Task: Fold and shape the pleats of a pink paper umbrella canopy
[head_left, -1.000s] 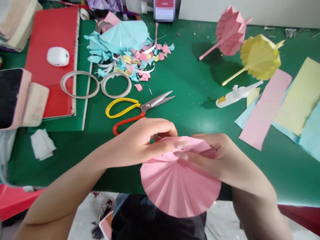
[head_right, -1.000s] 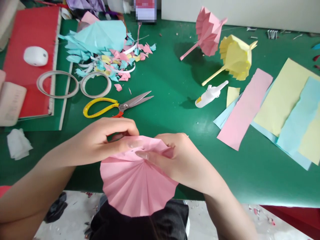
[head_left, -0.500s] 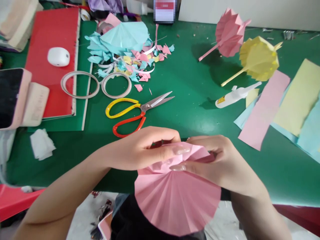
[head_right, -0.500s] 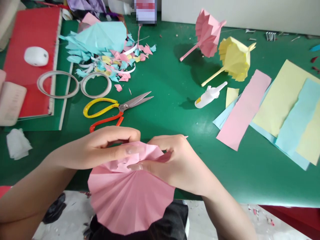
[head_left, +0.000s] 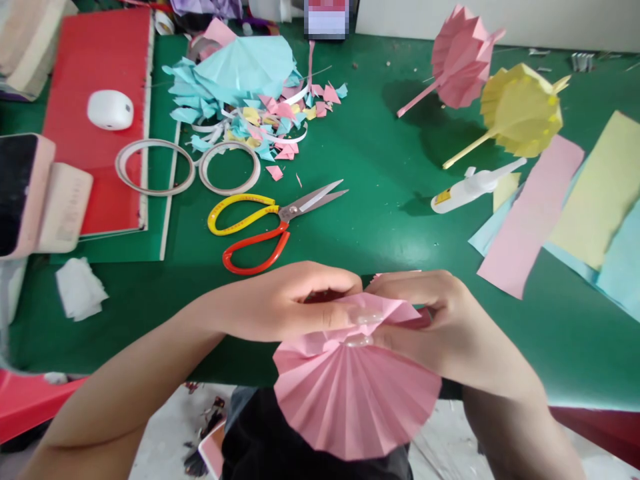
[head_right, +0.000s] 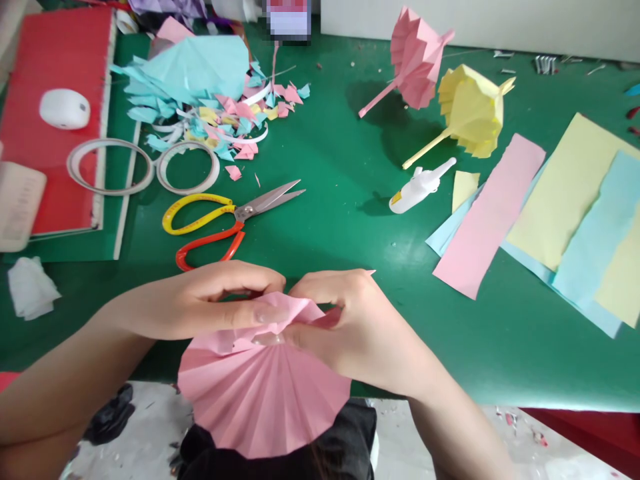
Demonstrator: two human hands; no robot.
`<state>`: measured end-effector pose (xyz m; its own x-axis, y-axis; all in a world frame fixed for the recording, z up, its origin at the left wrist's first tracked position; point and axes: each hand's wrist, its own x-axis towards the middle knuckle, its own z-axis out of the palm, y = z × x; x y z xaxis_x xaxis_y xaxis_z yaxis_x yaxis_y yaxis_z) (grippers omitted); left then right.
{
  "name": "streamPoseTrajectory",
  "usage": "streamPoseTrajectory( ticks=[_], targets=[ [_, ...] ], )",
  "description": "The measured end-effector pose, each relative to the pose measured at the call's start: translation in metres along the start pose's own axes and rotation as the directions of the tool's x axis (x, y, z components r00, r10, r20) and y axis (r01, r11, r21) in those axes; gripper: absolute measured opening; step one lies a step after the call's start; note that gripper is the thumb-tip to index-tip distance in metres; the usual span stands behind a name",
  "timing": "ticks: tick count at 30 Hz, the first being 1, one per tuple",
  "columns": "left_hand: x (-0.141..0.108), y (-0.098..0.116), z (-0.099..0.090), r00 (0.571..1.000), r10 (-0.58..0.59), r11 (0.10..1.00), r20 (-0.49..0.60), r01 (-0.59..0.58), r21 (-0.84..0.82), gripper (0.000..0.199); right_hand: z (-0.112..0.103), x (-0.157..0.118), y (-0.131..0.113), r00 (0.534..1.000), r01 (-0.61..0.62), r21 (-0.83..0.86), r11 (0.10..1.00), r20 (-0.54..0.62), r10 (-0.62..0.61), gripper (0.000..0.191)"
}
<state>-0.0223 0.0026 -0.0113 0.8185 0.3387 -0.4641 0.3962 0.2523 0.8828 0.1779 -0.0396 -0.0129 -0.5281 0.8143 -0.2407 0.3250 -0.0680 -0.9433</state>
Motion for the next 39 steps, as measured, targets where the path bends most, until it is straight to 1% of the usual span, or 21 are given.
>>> streamPoseTrajectory(
  ticks=[3,8,12,17,19,24,27,29,33,39],
  targets=[
    [-0.001,-0.002,0.000,1.000,0.003,1.000,-0.006,-0.003,0.002,0.023,0.001,0.000,0.000,1.000,-0.001,0.023,1.000,-0.003,0.001,0.014],
    [-0.001,-0.001,0.001,1.000,-0.001,1.000,0.004,0.001,0.017,0.027,0.004,-0.001,0.000,1.000,-0.001,0.005,1.000,-0.029,0.001,0.016],
    [-0.001,0.001,0.002,1.000,-0.022,1.000,0.009,0.022,0.015,0.027,0.004,-0.002,0.000,1.000,-0.012,-0.034,0.999,-0.013,0.012,0.013],
    [-0.001,-0.002,0.002,0.999,-0.037,0.998,0.007,0.036,0.049,0.022,0.004,-0.002,-0.001,0.999,-0.050,-0.074,0.996,-0.019,0.049,0.012],
    [-0.001,-0.005,0.001,0.999,-0.040,0.997,0.004,0.040,0.063,0.022,0.005,-0.002,-0.001,0.998,-0.066,-0.063,0.996,-0.019,0.065,0.014],
    [0.002,-0.008,-0.001,1.000,-0.020,0.997,0.002,0.019,0.079,0.029,0.006,-0.002,-0.001,0.995,-0.084,-0.017,0.996,-0.047,0.083,0.017],
    [0.003,-0.007,-0.001,1.000,-0.001,0.998,0.017,-0.001,0.062,0.030,0.006,0.001,-0.002,0.995,-0.082,0.004,0.997,-0.055,0.082,0.018],
    [0.003,-0.007,0.000,1.000,0.006,0.999,0.004,-0.006,0.049,0.030,0.005,0.002,-0.003,0.994,-0.081,0.024,0.996,-0.070,0.083,0.018],
    [0.003,-0.008,0.001,1.000,-0.019,0.999,-0.013,0.019,0.037,0.029,0.004,0.005,-0.005,0.991,-0.068,0.050,0.996,-0.112,0.073,0.015],
    [0.003,-0.010,0.003,0.997,-0.074,0.997,-0.019,0.074,0.035,0.016,0.004,0.005,-0.005,0.989,-0.068,0.130,0.989,-0.123,0.084,0.024]
  ],
)
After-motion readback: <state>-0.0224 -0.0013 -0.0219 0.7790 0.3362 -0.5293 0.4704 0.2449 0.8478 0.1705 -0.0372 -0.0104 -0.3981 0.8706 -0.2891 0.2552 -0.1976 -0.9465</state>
